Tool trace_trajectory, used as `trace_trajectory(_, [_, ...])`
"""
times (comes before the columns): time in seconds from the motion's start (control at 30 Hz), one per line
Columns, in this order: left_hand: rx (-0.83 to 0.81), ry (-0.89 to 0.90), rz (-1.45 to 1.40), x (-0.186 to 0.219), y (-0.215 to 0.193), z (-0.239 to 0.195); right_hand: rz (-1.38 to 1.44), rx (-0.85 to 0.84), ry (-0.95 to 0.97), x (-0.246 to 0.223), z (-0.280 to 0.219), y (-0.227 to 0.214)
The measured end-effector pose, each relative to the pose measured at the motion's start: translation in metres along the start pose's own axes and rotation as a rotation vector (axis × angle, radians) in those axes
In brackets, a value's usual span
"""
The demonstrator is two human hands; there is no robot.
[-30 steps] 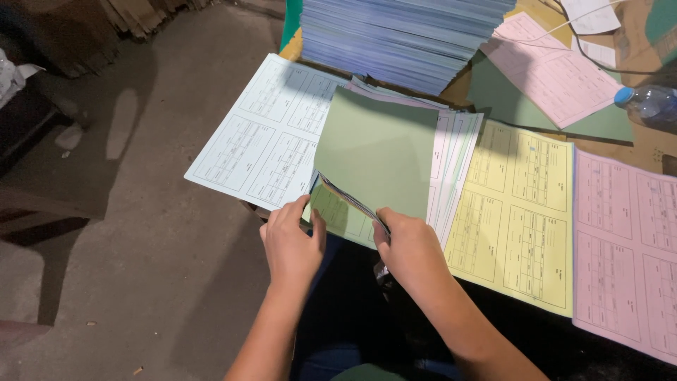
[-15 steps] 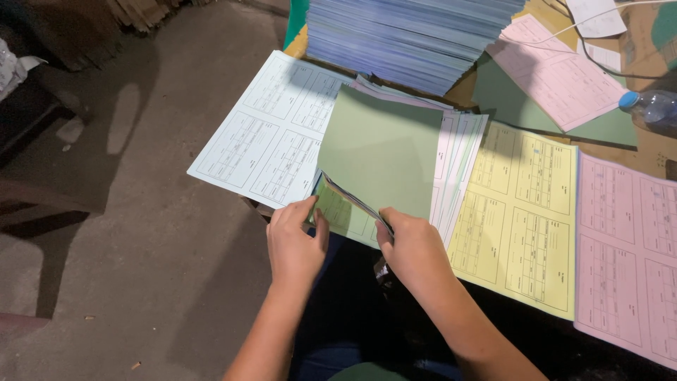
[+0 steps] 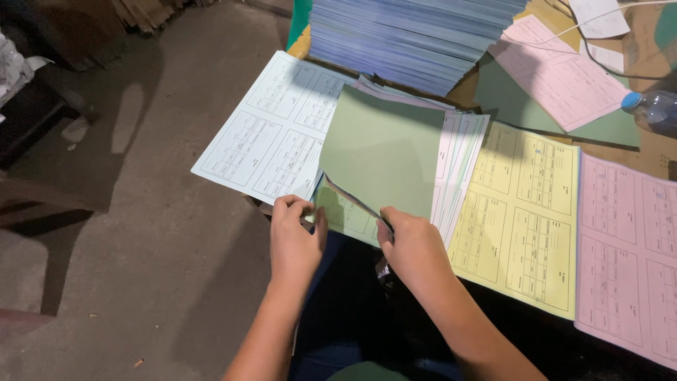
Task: Collating and aligning multi-colored paper forms in preparation for binding with tape.
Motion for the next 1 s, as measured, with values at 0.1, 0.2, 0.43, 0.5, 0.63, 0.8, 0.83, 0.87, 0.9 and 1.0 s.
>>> trace_trajectory(0.1, [-0.005, 0.06, 0.069, -0.002, 0.002, -0.002, -0.002, 0.025, -0.026, 0.002, -0.001, 0.002])
trace_trajectory(0.2, [0.051, 0.151, 0.154, -0.012, 0.01, -0.003, -0.031, 0.051, -0.067, 0.006, -0.003, 0.009])
trace_trajectory(0.43, [0.066, 0.117, -0.135, -0.009, 0.022, 0.009, -0.162, 0.129, -0.138, 0.005, -0.017, 0.024])
trace_trajectory(0.5, [0.056, 0.081, -0.18, -0.002, 0.022, 0.014, -0.188, 0.186, -0.179, -0.001, -0.025, 0.029])
trace_trajectory(0.63, [-0.011, 0.061, -0.118, 0.013, 0.018, 0.022, -0.242, 0.36, -0.372, 0.002, -0.027, 0.048])
trace_trajectory(0.8, [-0.003, 0.085, -0.158, 0.015, 0.008, 0.027, -0.287, 0.301, -0.316, -0.001, -0.022, 0.05])
trace_trajectory(0.83, [-0.046, 0.073, -0.136, 0.016, 0.007, 0.027, -0.294, 0.244, -0.236, -0.002, -0.022, 0.05])
trace_trajectory(0.87, [-0.039, 0.063, -0.138, 0.017, 0.004, 0.028, -0.298, 0.237, -0.247, -0.003, -0.022, 0.051])
trace_trajectory(0.9, [-0.067, 0.062, -0.16, 0.019, 0.003, 0.029, -0.31, 0.259, -0.205, -0.002, -0.021, 0.051])
trace_trajectory(1.0, [-0.102, 0.068, -0.261, 0.02, 0.007, 0.029, -0.362, 0.295, -0.147, 0.008, -0.02, 0.055])
Point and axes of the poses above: each hand's wrist, its own z-axis towards the middle knuckle, its own y-axis out of the palm, x = y × z, the point moved 3 cm from there along z, towards the middle knuckle, and after that the axes turned 12 degrees about x, right-handed, at the moved point
